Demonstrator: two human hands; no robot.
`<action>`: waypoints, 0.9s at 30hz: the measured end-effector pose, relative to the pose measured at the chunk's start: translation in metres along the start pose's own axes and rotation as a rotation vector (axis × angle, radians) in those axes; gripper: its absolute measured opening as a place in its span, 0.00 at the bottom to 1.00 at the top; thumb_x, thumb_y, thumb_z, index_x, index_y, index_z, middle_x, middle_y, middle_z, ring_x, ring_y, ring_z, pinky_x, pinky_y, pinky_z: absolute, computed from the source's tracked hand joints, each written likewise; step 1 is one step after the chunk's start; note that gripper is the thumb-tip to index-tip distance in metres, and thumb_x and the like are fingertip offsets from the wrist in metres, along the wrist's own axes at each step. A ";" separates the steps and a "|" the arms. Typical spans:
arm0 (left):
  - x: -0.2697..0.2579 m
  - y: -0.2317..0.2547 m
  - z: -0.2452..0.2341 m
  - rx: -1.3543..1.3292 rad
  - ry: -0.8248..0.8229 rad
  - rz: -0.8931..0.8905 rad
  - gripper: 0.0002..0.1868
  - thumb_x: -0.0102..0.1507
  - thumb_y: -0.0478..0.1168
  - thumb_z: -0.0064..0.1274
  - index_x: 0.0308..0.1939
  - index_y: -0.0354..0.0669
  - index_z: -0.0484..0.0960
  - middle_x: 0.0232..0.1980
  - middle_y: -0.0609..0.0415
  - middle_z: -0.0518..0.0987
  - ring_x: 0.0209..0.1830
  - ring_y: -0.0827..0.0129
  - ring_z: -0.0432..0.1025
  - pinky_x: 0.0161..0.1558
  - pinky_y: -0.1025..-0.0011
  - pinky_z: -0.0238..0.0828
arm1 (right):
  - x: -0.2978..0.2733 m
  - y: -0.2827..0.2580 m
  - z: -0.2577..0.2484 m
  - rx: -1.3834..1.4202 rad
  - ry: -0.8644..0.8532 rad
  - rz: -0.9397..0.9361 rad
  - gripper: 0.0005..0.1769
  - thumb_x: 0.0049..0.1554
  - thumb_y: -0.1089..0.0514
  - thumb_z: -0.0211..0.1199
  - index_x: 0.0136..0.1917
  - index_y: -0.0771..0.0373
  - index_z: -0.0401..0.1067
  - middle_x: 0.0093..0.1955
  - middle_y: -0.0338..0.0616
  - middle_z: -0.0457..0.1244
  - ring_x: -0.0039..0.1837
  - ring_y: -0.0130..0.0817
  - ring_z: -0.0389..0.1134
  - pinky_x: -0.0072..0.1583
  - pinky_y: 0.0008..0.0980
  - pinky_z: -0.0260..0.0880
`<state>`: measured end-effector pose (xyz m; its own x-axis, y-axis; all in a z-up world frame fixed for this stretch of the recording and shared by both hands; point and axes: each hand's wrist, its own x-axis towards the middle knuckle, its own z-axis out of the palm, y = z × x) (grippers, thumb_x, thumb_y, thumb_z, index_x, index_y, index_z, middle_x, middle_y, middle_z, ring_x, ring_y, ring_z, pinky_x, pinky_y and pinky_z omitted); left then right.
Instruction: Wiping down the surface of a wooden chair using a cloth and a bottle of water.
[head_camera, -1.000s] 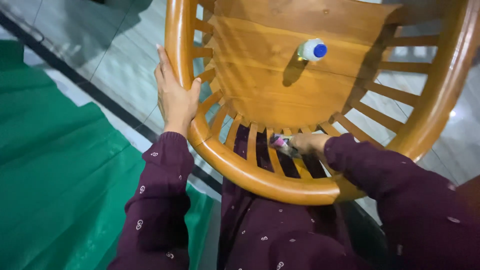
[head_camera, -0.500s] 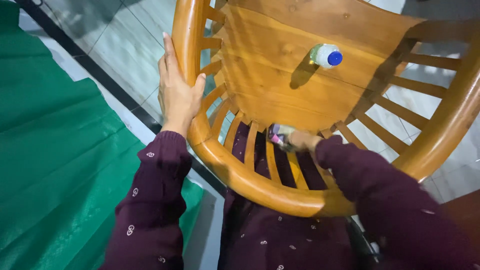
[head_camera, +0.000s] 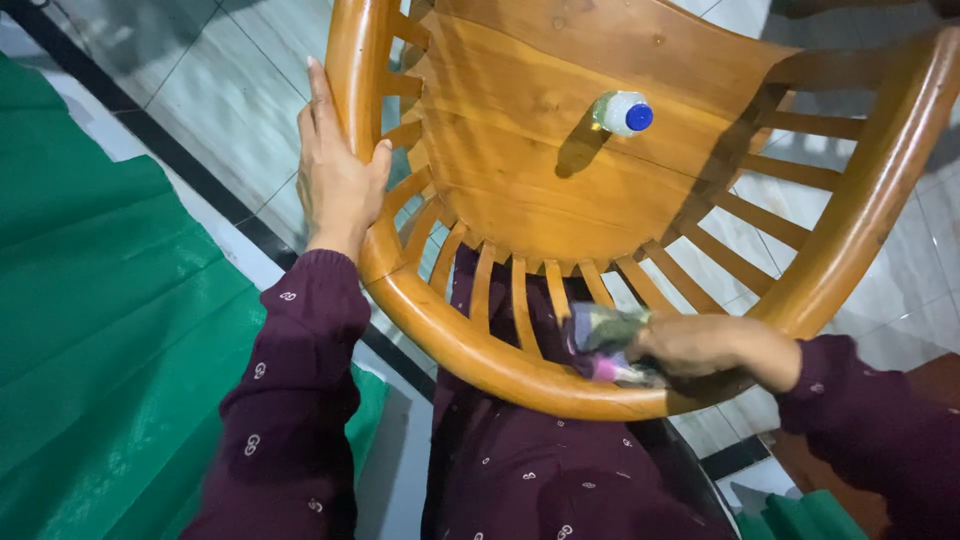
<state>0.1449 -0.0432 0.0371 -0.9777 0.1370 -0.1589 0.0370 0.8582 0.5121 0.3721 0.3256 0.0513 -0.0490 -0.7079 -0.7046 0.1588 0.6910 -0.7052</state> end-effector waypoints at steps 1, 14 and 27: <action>0.001 0.001 0.001 -0.003 0.000 0.000 0.59 0.60 0.38 0.67 0.84 0.54 0.38 0.72 0.41 0.67 0.66 0.44 0.69 0.62 0.56 0.71 | 0.020 0.036 0.019 0.000 0.000 0.003 0.12 0.54 0.65 0.57 0.50 0.62 0.77 0.43 0.53 0.70 0.47 0.51 0.72 0.49 0.48 0.71; -0.002 -0.002 0.000 0.018 -0.014 0.001 0.59 0.62 0.38 0.66 0.84 0.53 0.37 0.71 0.40 0.68 0.67 0.45 0.70 0.65 0.56 0.71 | 0.225 0.229 0.063 -0.338 0.169 0.201 0.12 0.59 0.55 0.59 0.52 0.61 0.77 0.52 0.52 0.71 0.55 0.47 0.74 0.55 0.42 0.74; 0.000 -0.005 0.002 0.019 0.010 0.018 0.58 0.62 0.38 0.66 0.84 0.51 0.39 0.71 0.40 0.69 0.66 0.46 0.71 0.62 0.56 0.72 | 0.145 0.126 0.031 -0.363 -0.114 0.106 0.11 0.54 0.57 0.65 0.50 0.60 0.77 0.50 0.53 0.70 0.55 0.50 0.72 0.57 0.44 0.72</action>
<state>0.1451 -0.0464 0.0331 -0.9790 0.1472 -0.1414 0.0581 0.8650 0.4984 0.4156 0.3057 -0.1369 0.0616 -0.6277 -0.7760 -0.2026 0.7534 -0.6255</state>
